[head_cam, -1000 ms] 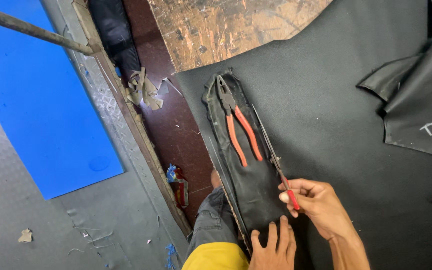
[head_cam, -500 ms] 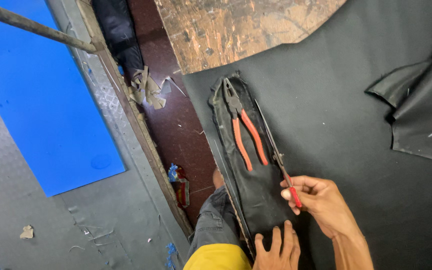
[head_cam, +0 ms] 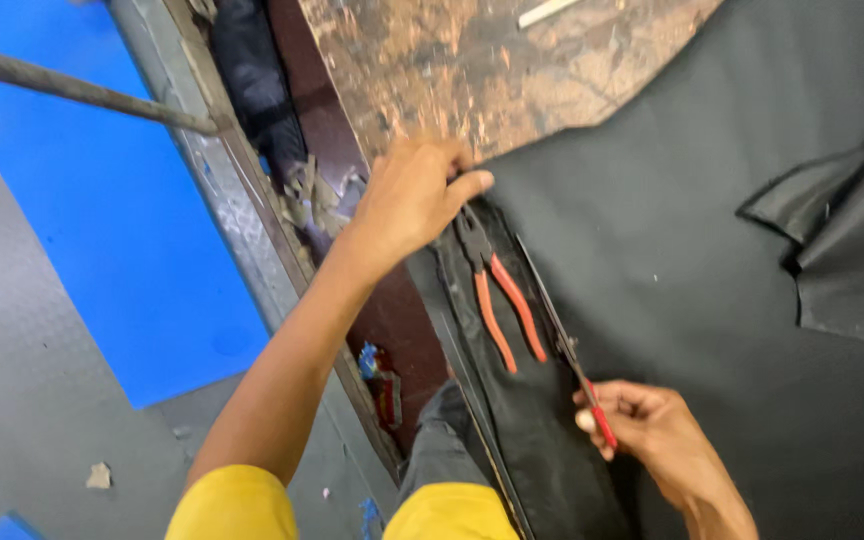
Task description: The person cuts a long strip of black vinyl fabric with scissors along a marked line, then marks additional cutting lines on the fabric with chalk and trims the strip. They reposition the fabric on the workbench and use pliers to hold or pull the material while cutting.
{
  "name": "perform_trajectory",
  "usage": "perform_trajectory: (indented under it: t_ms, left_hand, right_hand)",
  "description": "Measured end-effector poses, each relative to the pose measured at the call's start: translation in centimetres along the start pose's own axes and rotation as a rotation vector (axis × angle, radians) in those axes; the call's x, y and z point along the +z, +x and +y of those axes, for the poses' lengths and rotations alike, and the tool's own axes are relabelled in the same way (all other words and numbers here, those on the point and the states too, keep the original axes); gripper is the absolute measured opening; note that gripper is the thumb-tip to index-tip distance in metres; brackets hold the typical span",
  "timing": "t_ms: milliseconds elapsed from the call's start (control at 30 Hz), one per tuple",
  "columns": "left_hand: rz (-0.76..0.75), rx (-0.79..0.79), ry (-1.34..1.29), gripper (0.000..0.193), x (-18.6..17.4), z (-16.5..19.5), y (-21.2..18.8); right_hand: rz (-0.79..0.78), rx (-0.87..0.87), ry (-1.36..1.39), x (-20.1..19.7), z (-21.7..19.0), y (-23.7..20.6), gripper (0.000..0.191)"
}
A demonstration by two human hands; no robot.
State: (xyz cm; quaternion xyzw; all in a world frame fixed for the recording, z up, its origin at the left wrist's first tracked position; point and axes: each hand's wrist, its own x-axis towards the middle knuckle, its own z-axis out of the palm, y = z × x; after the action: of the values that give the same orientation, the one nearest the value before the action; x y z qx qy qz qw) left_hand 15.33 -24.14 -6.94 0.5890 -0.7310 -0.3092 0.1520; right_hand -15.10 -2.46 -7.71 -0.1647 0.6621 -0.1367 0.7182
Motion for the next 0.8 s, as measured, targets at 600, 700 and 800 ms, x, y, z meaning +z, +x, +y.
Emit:
perform_trajectory:
  t_ms: [600,700,800]
  left_hand:
    - [-0.128,0.110,-0.243,0.013,1.9,-1.0,3.0]
    - [0.023,0.179,-0.158,0.014,2.3,-0.1,1.8]
    - [0.110,0.240,-0.119,0.016,2.8,-0.2,1.0]
  right_hand:
    - [-0.020,0.040,-0.005,-0.9,0.7,1.0,0.032]
    - [-0.027,0.042,-0.004,-1.1,0.9,1.1,0.031]
    - [-0.022,0.034,-0.002,-1.1,1.0,1.1,0.031]
